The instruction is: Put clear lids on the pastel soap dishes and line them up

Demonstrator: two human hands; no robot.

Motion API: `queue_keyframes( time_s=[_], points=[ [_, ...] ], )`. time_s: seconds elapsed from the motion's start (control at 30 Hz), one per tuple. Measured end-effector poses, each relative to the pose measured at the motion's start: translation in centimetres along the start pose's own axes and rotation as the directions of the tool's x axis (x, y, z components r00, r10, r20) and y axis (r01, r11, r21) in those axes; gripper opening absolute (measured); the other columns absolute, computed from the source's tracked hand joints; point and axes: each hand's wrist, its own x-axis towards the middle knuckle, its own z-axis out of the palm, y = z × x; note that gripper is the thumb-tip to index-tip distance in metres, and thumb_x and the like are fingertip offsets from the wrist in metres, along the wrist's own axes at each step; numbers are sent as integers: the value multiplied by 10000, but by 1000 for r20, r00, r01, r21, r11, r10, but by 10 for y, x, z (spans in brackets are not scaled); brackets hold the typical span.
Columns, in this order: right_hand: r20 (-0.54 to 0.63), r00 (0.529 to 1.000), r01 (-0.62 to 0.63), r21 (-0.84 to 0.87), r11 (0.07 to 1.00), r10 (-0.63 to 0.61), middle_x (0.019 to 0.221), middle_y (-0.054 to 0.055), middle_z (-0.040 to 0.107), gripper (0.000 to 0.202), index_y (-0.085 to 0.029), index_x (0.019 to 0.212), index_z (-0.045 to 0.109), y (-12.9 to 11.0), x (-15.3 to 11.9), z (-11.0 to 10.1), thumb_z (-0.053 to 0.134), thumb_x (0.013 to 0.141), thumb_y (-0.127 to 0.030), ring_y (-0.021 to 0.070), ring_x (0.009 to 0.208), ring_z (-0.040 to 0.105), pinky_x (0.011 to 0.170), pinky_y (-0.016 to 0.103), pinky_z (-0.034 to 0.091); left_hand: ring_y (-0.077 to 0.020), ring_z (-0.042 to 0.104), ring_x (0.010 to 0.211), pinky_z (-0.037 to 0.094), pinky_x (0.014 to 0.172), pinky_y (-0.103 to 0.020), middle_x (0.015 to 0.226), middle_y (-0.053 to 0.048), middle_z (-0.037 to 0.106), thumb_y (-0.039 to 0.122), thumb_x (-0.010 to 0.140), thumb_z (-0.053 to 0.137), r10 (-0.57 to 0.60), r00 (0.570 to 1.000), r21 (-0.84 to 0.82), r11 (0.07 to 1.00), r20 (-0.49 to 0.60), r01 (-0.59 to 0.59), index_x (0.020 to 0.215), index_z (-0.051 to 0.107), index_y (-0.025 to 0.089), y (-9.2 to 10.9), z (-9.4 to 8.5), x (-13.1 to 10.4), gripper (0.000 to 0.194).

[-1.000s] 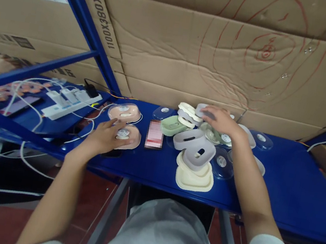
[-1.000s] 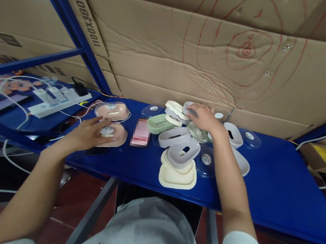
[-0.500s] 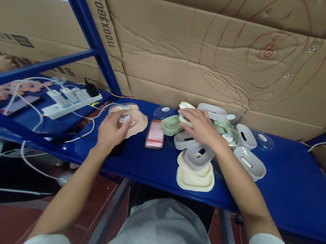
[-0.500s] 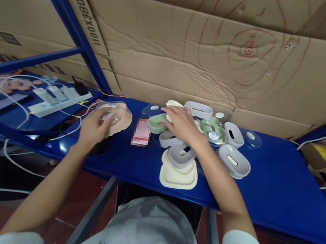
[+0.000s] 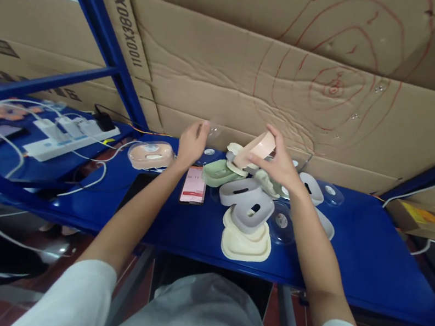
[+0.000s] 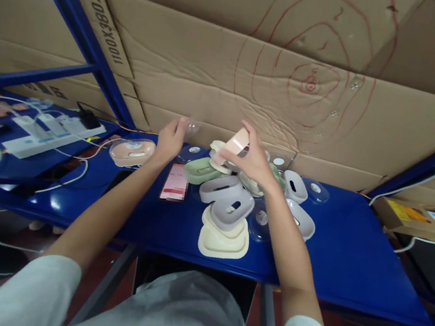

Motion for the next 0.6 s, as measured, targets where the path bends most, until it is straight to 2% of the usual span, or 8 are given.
queue_keyframes(
  time_s=[0.1, 0.17, 0.27, 0.4, 0.5, 0.6],
  points=[
    [-8, 998, -63, -9, 998, 63, 1639, 152, 427, 988, -258, 1647, 322, 30, 6, -23, 783, 839, -592, 339, 1453, 500, 1159, 493, 507, -408, 613, 1324, 426, 1147, -590, 1361, -275, 673, 704, 1066, 355, -147, 989, 133, 980, -30, 150, 1387, 670, 108, -26, 7, 7, 747],
    [-50, 996, -73, -50, 996, 70, 1629, 151, 421, 976, -260, 1625, 339, 49, 9, -34, 788, 825, -594, 341, 1459, 481, 1165, 497, 494, -428, 588, 1360, 403, 1167, -617, 1382, -299, 654, 666, 1060, 401, -165, 986, 165, 973, 20, 160, 1406, 663, 76, -36, 14, 5, 733],
    [-71, 996, -56, -134, 989, 47, 1578, 134, 452, 998, -271, 1568, 384, 71, 8, -49, 846, 746, -595, 357, 1456, 459, 1210, 531, 431, -391, 548, 1431, 386, 1221, -553, 1435, -283, 635, 586, 1071, 415, -149, 981, 192, 974, 127, 123, 1445, 640, 61, -39, 31, 2, 684],
    [72, 995, -58, -199, 978, 74, 1446, 120, 554, 986, -252, 1472, 471, 86, 0, -63, 909, 651, -578, 361, 1348, 540, 1161, 529, 463, -316, 478, 1520, 374, 1259, -446, 1550, -238, 571, 528, 1066, 453, -86, 960, 191, 981, 268, 35, 1541, 564, 89, -31, 43, 1, 656],
    [154, 977, -96, -283, 954, 144, 1347, 105, 647, 806, -263, 1356, 608, 92, -5, -66, 906, 676, -578, 362, 1259, 603, 1094, 521, 511, -351, 376, 1588, 311, 1292, -525, 1659, -223, 450, 532, 1058, 465, -75, 957, 221, 975, 280, 11, 1580, 532, 144, -30, 28, -2, 654],
    [199, 960, -99, -418, 903, 197, 1297, 107, 711, 586, -263, 1249, 721, 99, -8, -67, 843, 781, -593, 347, 1198, 656, 1069, 506, 531, -444, 277, 1615, 152, 1287, -725, 1715, -196, 364, 540, 1026, 516, -96, 965, 306, 952, 242, 18, 1582, 534, 237, -38, -9, -7, 634]
  ],
)
